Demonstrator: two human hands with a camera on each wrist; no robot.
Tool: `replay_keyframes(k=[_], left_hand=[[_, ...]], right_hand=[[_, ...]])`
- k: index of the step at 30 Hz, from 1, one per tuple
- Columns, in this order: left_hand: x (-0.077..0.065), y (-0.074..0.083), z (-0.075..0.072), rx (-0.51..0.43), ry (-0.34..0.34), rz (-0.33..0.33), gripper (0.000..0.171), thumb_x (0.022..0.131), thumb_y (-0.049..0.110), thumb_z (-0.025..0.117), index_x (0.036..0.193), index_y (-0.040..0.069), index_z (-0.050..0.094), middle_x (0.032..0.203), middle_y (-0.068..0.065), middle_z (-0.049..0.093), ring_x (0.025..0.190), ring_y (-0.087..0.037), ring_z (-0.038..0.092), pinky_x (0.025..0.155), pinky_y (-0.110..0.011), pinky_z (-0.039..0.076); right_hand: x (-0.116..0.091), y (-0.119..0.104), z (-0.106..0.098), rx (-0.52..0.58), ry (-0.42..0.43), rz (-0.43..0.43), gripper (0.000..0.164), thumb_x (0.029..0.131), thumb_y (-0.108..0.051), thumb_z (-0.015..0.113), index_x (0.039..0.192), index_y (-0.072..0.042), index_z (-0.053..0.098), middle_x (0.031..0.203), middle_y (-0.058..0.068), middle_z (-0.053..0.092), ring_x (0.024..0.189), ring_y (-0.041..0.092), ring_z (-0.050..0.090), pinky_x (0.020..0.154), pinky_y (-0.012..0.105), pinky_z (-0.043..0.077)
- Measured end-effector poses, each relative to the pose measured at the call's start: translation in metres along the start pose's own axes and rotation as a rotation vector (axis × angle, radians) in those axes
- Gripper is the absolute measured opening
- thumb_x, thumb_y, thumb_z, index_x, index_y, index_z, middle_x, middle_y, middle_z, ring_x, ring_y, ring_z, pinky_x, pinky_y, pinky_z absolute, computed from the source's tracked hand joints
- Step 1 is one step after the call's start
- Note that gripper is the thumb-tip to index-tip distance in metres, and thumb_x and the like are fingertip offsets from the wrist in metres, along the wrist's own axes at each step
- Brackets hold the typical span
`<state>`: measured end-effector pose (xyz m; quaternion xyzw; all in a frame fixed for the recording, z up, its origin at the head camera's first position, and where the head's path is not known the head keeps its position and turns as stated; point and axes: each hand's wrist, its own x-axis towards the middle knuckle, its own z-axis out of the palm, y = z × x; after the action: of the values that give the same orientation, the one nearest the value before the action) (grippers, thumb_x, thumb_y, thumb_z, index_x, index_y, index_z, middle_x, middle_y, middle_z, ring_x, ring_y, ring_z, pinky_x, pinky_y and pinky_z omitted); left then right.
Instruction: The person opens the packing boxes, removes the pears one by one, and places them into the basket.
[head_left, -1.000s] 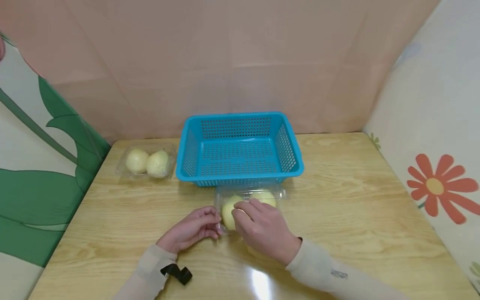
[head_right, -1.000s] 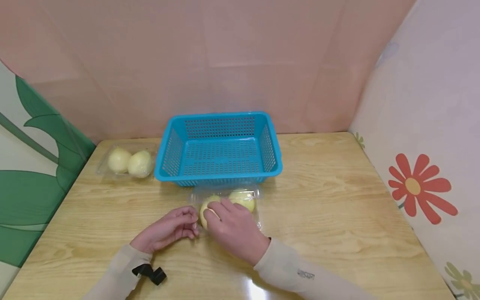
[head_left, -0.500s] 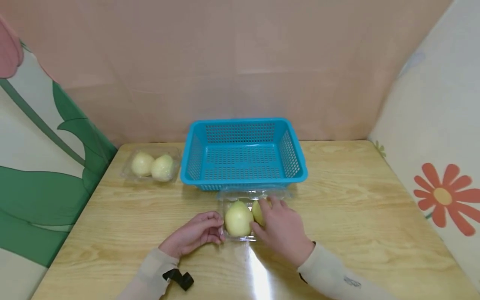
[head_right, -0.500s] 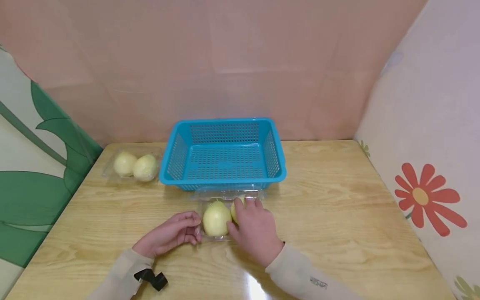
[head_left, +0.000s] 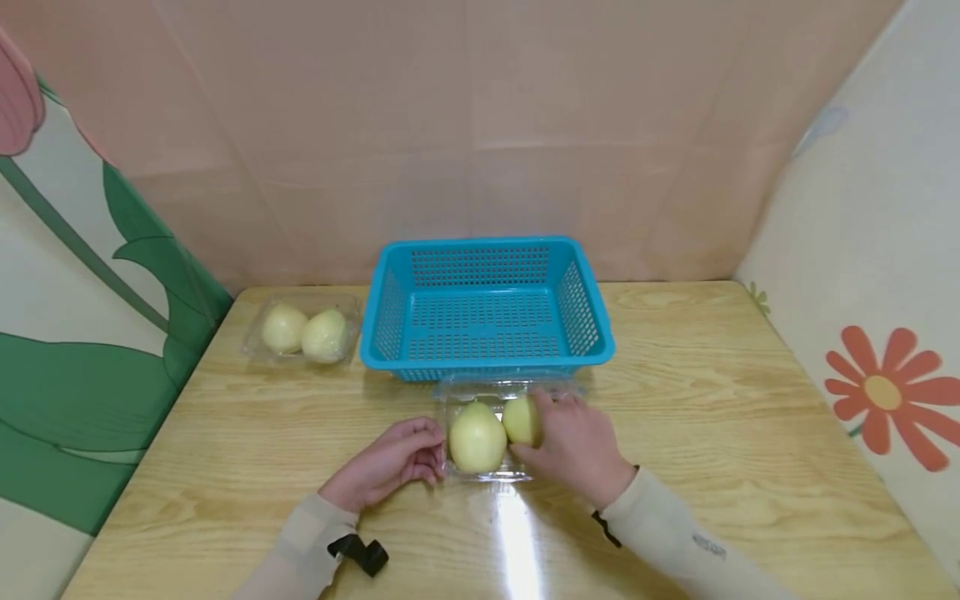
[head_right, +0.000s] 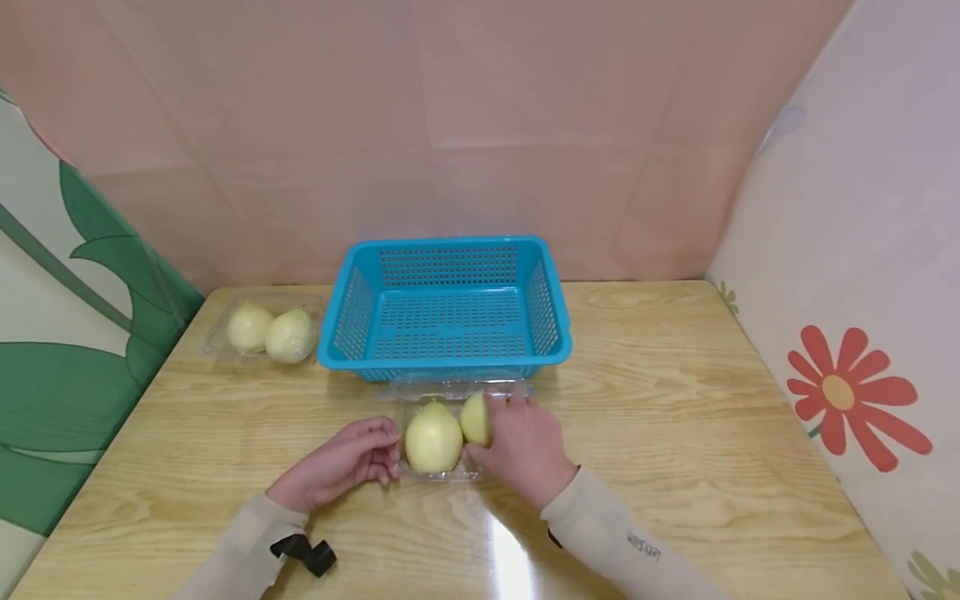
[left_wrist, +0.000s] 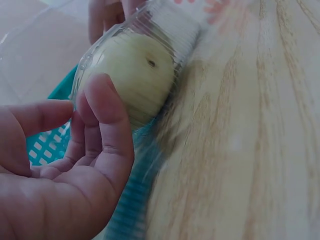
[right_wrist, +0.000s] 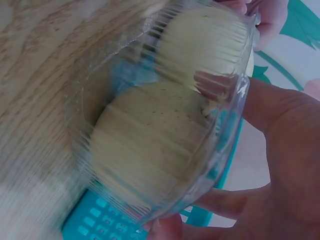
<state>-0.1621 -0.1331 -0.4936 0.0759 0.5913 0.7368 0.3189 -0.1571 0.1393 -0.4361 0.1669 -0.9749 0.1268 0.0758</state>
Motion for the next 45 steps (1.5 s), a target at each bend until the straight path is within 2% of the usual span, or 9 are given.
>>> replay_keyframes(k=[9,17,20,26,29,33,40,45], left_hand=[[0.001,0.001,0.002,0.017,0.027,-0.004,0.011,0.104,0.015,0.048,0.098,0.007,0.053,0.088,-0.004,0.058,0.074,-0.013,0.059,0.066,-0.024,0.053],[0.001,-0.001,0.003,0.014,0.052,0.006,0.01,0.102,0.014,0.05,0.098,0.006,0.054,0.086,-0.003,0.058,0.072,-0.012,0.059,0.064,-0.023,0.052],[0.002,-0.001,0.003,0.013,0.052,0.008,0.01,0.102,0.015,0.051,0.097,0.006,0.054,0.085,-0.003,0.058,0.071,-0.012,0.059,0.064,-0.023,0.053],[0.002,0.001,0.004,0.022,0.055,0.023,0.01,0.102,0.014,0.051,0.097,0.005,0.053,0.085,-0.004,0.057,0.072,-0.012,0.058,0.063,-0.023,0.052],[0.001,0.002,0.004,0.025,0.064,0.026,0.009,0.101,0.013,0.051,0.097,0.005,0.053,0.084,-0.004,0.057,0.072,-0.012,0.057,0.063,-0.023,0.052],[0.001,0.002,0.005,0.023,0.07,0.023,0.008,0.101,0.012,0.051,0.097,0.005,0.053,0.084,-0.004,0.057,0.071,-0.012,0.057,0.062,-0.023,0.052],[0.001,0.002,0.005,0.024,0.077,0.024,0.008,0.101,0.012,0.051,0.097,0.005,0.052,0.084,-0.004,0.057,0.072,-0.012,0.059,0.062,-0.023,0.052],[0.001,0.002,0.005,0.024,0.081,0.02,0.008,0.101,0.012,0.051,0.097,0.005,0.052,0.084,-0.004,0.057,0.072,-0.012,0.059,0.062,-0.023,0.052]], right_hand=[[0.003,0.001,0.002,-0.016,0.001,-0.026,0.056,0.065,-0.047,0.088,0.1,-0.014,0.059,0.074,0.001,0.059,0.064,0.019,0.056,0.044,0.028,0.039],[0.005,0.003,0.007,0.02,-0.009,-0.01,0.045,0.067,-0.045,0.08,0.092,-0.017,0.056,0.067,-0.003,0.052,0.06,0.016,0.05,0.043,0.027,0.037],[0.005,0.005,0.007,0.046,-0.028,-0.002,0.047,0.066,-0.045,0.079,0.096,-0.016,0.057,0.068,-0.003,0.052,0.06,0.015,0.049,0.043,0.027,0.037],[0.003,0.008,0.003,0.075,-0.053,-0.002,0.061,0.066,-0.047,0.081,0.112,-0.011,0.064,0.076,0.0,0.057,0.064,0.014,0.05,0.046,0.026,0.039],[0.002,0.008,-0.001,0.085,-0.044,-0.011,0.062,0.066,-0.046,0.081,0.114,-0.011,0.065,0.078,0.0,0.059,0.066,0.013,0.05,0.047,0.026,0.04],[0.0,0.008,-0.01,0.112,-0.041,-0.023,0.06,0.067,-0.046,0.081,0.116,-0.013,0.067,0.08,-0.001,0.061,0.065,0.012,0.05,0.047,0.026,0.04],[-0.005,0.01,-0.025,0.177,-0.045,-0.05,0.058,0.07,-0.047,0.081,0.121,-0.023,0.066,0.098,-0.005,0.066,0.069,0.009,0.052,0.051,0.025,0.042],[-0.011,0.014,-0.035,0.203,-0.085,-0.037,0.058,0.07,-0.046,0.081,0.121,-0.023,0.066,0.087,-0.01,0.061,0.065,0.007,0.05,0.051,0.025,0.041]])
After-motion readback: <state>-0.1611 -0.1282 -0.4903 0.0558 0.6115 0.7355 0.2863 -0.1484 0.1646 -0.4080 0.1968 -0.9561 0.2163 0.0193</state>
